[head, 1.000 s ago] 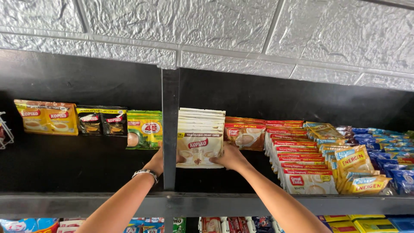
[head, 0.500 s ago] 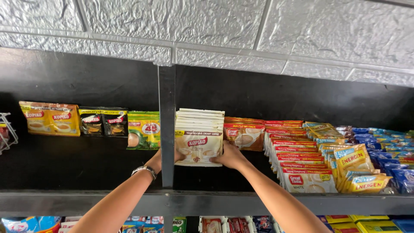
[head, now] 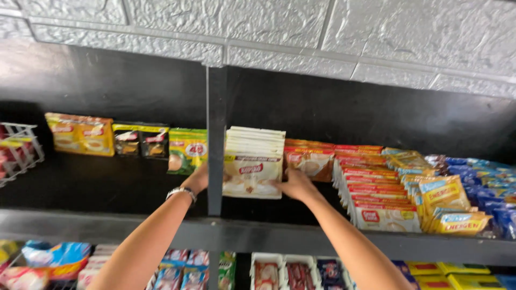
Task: The person takes packets of instant coffee and tea from a cardboard box and places them onto a store shelf. They repeatedly reach into the box, grab packets, and arrange them in rows on the shelf, organizing the products by type.
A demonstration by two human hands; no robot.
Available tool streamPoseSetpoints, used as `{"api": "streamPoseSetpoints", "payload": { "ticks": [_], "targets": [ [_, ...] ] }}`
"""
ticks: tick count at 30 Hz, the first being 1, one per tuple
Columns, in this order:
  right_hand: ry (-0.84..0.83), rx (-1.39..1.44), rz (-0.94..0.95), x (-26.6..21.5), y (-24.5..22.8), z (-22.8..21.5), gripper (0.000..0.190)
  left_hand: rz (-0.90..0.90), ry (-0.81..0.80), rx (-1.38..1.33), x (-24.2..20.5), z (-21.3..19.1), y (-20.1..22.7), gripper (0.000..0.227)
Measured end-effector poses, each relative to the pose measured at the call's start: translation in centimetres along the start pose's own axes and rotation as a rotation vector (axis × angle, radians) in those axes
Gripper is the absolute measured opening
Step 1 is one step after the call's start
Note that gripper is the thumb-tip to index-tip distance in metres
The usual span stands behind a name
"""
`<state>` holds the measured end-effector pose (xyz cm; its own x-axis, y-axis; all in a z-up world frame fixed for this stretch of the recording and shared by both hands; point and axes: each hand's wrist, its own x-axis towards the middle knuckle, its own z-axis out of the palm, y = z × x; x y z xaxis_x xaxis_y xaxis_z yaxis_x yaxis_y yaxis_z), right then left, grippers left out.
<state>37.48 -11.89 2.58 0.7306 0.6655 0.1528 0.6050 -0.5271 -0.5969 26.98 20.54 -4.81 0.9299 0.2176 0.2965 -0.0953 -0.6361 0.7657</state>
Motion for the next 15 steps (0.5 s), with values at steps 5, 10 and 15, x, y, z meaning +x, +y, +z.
{"api": "streamPoseSetpoints", "payload": {
  "ticks": [5,10,15],
  "targets": [
    [0.288,-0.004,-0.208,-11.8,-10.3,-3.1,0.059,0.191,0.225,0.028,-9.0,-4.9,4.8,0.043],
    [0.067,0.482,-0.502,-21.5,-14.7,1.7,0.027,-0.021,0.239,-0.420,-30.8,-11.5,13.2,0.043],
    [-0.504,0.700,-0.336,-23.1,-19.5,16.5,0.027,-0.350,0.523,-0.580,-51.3,-14.3,8.3,0.038]
  ]
}}
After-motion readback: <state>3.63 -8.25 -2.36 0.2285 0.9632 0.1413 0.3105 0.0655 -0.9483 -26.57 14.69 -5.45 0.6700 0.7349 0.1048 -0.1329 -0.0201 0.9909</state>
